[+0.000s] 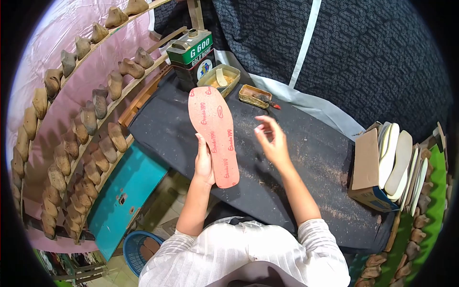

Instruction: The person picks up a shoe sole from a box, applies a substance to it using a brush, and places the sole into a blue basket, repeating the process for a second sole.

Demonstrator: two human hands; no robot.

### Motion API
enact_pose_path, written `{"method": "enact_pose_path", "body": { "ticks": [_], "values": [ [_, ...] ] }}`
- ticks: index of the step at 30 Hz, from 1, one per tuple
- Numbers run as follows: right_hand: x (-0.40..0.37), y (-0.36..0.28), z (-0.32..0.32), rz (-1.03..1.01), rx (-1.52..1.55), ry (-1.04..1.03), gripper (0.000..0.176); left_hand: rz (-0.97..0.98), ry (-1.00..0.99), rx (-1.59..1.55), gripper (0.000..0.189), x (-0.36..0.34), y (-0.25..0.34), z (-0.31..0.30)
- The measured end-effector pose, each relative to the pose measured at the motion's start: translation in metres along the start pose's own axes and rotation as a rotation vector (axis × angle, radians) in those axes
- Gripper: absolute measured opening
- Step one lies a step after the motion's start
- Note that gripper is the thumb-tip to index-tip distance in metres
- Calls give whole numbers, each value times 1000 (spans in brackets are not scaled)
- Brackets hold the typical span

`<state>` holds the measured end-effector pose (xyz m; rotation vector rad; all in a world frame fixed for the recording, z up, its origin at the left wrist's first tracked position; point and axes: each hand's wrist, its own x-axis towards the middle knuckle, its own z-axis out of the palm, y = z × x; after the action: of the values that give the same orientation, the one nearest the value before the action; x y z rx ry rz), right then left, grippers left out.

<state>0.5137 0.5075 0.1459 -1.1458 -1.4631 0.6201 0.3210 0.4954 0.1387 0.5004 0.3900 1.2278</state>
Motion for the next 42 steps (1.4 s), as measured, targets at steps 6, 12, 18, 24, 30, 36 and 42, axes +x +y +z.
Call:
{"method": "enact_pose_path", "body": {
  "ticks": [6,12,18,24,30,36,42],
  "values": [
    [-48,-46,24,211,480,-207,33,45,50,44,50,-29,-1,16],
    [-90,-63,41,306,547,-184,35,97,30,143,40,-85,4,8],
    [-154,-93,64,400,570,-302,27,121,103,116,39,-173,12,-5],
    [-229,-130,86,443,633,-400,25,184,211,253,51,-269,12,-25],
    [-281,-159,92,444,663,-489,25,292,329,520,59,-342,15,-22],
    [-323,-176,97,459,664,-618,24,427,481,631,62,-407,0,-22],
    [-381,-160,94,504,675,-752,27,426,707,549,56,-471,-44,-19]
  ]
}}
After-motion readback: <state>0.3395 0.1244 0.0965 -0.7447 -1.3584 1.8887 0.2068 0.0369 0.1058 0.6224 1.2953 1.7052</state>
